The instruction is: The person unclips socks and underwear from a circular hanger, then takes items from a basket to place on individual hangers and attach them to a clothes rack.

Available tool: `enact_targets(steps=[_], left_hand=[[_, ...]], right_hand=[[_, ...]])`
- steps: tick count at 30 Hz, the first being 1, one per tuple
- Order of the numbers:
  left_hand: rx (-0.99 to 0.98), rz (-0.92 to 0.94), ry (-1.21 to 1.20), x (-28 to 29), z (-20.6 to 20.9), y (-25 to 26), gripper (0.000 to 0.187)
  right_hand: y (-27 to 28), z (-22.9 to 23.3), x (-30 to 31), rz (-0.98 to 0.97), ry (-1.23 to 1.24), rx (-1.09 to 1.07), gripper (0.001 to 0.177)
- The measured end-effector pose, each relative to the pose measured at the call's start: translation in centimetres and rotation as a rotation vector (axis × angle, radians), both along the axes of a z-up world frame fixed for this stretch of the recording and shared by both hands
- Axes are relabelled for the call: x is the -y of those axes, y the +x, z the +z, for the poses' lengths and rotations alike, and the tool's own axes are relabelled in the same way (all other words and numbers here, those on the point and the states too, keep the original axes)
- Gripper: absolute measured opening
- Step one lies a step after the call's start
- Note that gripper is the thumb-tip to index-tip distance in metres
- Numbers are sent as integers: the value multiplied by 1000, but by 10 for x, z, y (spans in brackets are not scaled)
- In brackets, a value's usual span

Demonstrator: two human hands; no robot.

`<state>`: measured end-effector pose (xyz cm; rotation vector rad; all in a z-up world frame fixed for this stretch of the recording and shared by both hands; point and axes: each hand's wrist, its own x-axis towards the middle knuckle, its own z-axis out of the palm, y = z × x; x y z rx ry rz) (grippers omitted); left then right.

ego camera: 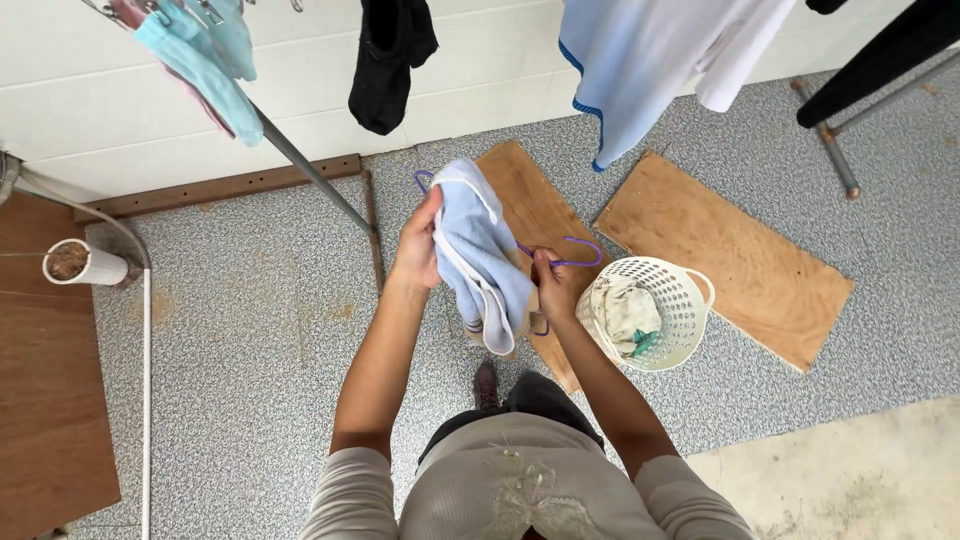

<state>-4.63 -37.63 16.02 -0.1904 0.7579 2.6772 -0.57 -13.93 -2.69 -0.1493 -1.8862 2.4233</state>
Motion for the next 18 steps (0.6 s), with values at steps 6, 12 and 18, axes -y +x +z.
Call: enact_targets(steps=[6,12,18], left_hand=[[-251,155,-294,-39,-49,-38,45],[-1080,190,-1427,-115,-100,-25,85],[-671,-196,-1823,-138,-78,29,111]], right_hand=[[13,62,-59,-47,-336,192,25],[27,91,-100,-161,-493,307,25],[26,97,-137,-201,-425,167,25]])
